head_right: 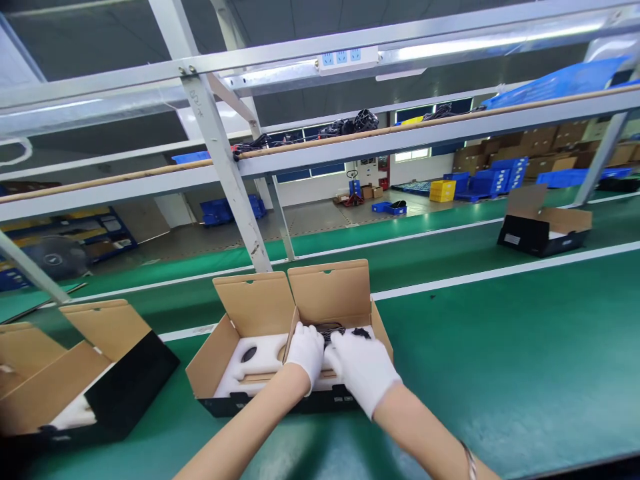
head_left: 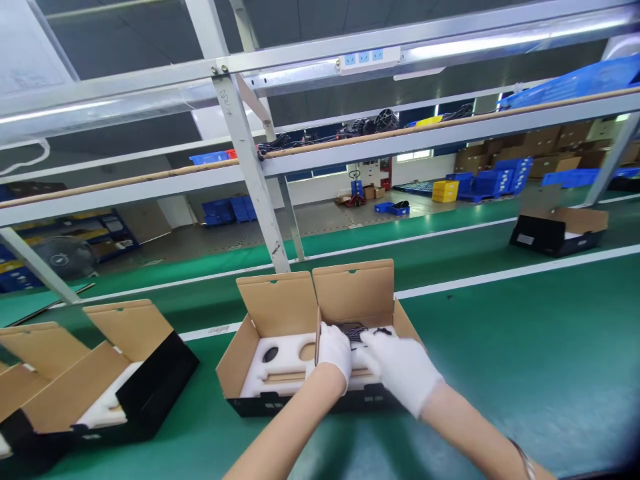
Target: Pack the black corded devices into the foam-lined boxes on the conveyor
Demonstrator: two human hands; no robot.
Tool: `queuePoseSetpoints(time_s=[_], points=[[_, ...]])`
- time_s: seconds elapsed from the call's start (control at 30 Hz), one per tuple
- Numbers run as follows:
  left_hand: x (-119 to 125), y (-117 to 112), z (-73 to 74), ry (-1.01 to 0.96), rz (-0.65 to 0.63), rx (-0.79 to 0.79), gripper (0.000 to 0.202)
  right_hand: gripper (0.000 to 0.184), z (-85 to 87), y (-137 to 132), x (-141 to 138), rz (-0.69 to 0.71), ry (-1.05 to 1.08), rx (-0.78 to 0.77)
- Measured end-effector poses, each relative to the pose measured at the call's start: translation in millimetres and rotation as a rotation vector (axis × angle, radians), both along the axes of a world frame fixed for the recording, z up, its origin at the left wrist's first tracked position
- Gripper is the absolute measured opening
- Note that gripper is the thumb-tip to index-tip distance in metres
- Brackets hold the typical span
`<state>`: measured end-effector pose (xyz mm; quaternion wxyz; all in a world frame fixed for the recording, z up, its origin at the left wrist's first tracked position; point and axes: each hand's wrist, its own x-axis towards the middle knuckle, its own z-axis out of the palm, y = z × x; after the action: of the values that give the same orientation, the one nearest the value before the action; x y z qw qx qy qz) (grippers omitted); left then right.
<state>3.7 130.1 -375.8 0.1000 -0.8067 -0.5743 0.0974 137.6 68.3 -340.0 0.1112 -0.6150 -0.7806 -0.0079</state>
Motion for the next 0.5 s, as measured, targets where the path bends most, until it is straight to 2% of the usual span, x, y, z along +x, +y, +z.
queuePoseSetpoints(time_s=[0.07,0.13,0.2,0.27,0.3,0.37,0.43,0.47,0.5], points=[[1.8,-2.2,3.9,0.084,-0.004,0.034,0.043,0.030,-24.4,-21.9,4.9,-0.091,0.018,-0.021],[4.9,-7.7,12.0,0.121,-0.029,0.068,0.042,0.039,-50.4,-28.1,8.7,-0.190,0.020,-0.113],[5.6,-18.4,24.9,0.113,-0.084,0.111,0.044,0.051,-67.3,-17.0,14.0,-0.260,0.069,-0.217],[-3.0,-32.9,40.0,0.071,-0.155,0.172,0.046,0.065,-69.4,8.4,20.7,-0.277,0.143,-0.267],[-13.3,-40.4,46.8,0.027,-0.199,0.239,0.046,0.066,-65.4,25.1,24.0,-0.271,0.159,-0.271],[-49.9,-52.5,56.1,-0.105,-0.299,0.476,0.044,0.052,-51.6,64.5,29.0,-0.250,0.145,-0.256],[-106.9,-59.1,58.8,-0.207,-0.339,0.784,0.042,0.031,-37.0,109.1,30.5,-0.229,0.115,-0.238],[-140.0,-60.6,58.6,-0.204,-0.303,0.842,0.040,0.027,-31.1,132.0,29.9,-0.222,0.109,-0.230],[-173.6,-61.5,58.0,-0.236,-0.161,0.856,0.044,0.025,-26.7,154.5,28.4,-0.212,0.107,-0.222]])
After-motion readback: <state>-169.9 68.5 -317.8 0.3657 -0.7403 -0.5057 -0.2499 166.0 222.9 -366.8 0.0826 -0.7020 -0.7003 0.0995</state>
